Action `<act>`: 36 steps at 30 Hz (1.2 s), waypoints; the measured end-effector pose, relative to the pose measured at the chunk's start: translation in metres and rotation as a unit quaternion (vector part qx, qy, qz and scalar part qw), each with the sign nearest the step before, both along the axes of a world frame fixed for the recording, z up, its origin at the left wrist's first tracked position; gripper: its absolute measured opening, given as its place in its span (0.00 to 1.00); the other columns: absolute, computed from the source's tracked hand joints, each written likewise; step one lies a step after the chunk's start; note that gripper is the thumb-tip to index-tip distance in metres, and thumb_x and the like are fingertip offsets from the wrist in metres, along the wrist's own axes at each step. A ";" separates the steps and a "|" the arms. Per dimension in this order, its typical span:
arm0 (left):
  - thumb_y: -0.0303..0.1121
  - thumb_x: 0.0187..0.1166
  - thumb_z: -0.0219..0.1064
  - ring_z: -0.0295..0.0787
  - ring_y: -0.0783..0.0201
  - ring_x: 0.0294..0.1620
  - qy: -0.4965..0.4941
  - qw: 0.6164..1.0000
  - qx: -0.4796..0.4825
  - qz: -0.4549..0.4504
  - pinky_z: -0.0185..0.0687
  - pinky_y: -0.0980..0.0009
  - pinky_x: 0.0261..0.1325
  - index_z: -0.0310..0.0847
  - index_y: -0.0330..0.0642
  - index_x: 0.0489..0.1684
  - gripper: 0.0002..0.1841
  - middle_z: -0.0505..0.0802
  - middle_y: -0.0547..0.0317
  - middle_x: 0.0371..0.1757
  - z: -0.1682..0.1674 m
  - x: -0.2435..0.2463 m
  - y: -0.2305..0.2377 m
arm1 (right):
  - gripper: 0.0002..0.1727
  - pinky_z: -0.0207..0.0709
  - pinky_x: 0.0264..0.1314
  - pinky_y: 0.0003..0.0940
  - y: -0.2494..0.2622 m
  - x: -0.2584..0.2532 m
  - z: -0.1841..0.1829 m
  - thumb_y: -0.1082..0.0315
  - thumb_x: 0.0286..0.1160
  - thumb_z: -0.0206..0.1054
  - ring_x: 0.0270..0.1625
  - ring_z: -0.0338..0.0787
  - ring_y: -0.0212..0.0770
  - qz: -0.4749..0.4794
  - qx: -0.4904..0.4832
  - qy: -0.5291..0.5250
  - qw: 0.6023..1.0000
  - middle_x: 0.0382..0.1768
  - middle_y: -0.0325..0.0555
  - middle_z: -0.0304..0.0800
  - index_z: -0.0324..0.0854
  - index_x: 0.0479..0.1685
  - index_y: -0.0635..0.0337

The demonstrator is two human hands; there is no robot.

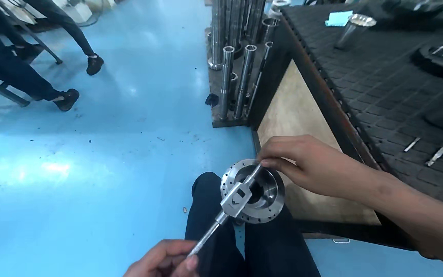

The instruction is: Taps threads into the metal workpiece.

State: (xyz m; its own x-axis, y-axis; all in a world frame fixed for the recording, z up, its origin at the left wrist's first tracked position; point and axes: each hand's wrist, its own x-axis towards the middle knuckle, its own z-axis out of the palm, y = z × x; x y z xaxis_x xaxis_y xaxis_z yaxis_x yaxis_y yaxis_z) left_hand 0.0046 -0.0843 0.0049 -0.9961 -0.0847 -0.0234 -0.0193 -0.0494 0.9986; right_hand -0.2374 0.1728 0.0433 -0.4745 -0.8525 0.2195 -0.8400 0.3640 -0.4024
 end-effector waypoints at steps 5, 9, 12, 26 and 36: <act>0.27 0.84 0.66 0.92 0.72 0.27 0.022 0.999 -0.023 0.042 0.91 0.76 0.30 0.85 0.42 0.55 0.08 0.96 0.66 0.33 -0.002 -0.018 -0.015 | 0.14 0.83 0.44 0.22 0.025 0.033 -0.008 0.58 0.84 0.58 0.42 0.87 0.26 -0.060 -0.015 0.037 0.997 0.37 0.29 0.87 0.90 0.42 0.49; 0.29 0.84 0.67 0.92 0.71 0.24 0.054 0.995 -0.013 0.082 0.90 0.77 0.27 0.86 0.42 0.49 0.05 0.95 0.64 0.30 -0.010 -0.039 -0.020 | 0.12 0.83 0.46 0.16 0.042 0.060 -0.021 0.58 0.82 0.61 0.43 0.85 0.19 -0.113 -0.069 -0.002 0.991 0.40 0.25 0.86 0.90 0.46 0.46; 0.30 0.85 0.65 0.92 0.71 0.25 0.060 0.995 0.023 0.078 0.90 0.77 0.29 0.87 0.43 0.49 0.05 0.95 0.62 0.31 -0.014 -0.042 -0.019 | 0.07 0.84 0.35 0.14 0.043 0.065 -0.028 0.59 0.79 0.65 0.33 0.85 0.17 -0.170 -0.119 -0.106 0.973 0.36 0.21 0.87 0.88 0.45 0.44; 0.31 0.83 0.68 0.93 0.72 0.28 0.086 0.991 0.000 0.104 0.91 0.78 0.32 0.87 0.47 0.47 0.03 0.96 0.64 0.35 -0.014 -0.040 -0.006 | 0.08 0.72 0.21 0.12 0.038 0.050 -0.027 0.68 0.74 0.64 0.21 0.79 0.18 -0.162 -0.137 -0.207 0.955 0.22 0.24 0.84 0.89 0.36 0.45; 0.35 0.84 0.68 0.93 0.75 0.33 0.220 0.961 -0.107 0.127 0.92 0.81 0.38 0.88 0.53 0.52 0.06 0.95 0.69 0.42 -0.038 -0.045 -0.006 | 0.08 0.67 0.16 0.14 0.039 0.050 -0.025 0.67 0.76 0.65 0.16 0.76 0.21 -0.190 -0.148 -0.321 0.916 0.19 0.29 0.84 0.90 0.36 0.45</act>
State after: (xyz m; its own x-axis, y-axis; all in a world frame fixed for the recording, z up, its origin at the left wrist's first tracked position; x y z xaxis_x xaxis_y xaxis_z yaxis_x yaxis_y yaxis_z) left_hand -0.0408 -0.0899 -0.0334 -0.8525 -0.2823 0.4400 0.3921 0.2113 0.8953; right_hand -0.1869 0.2116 0.0180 -0.8375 -0.5463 -0.0135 -0.2311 0.3765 -0.8971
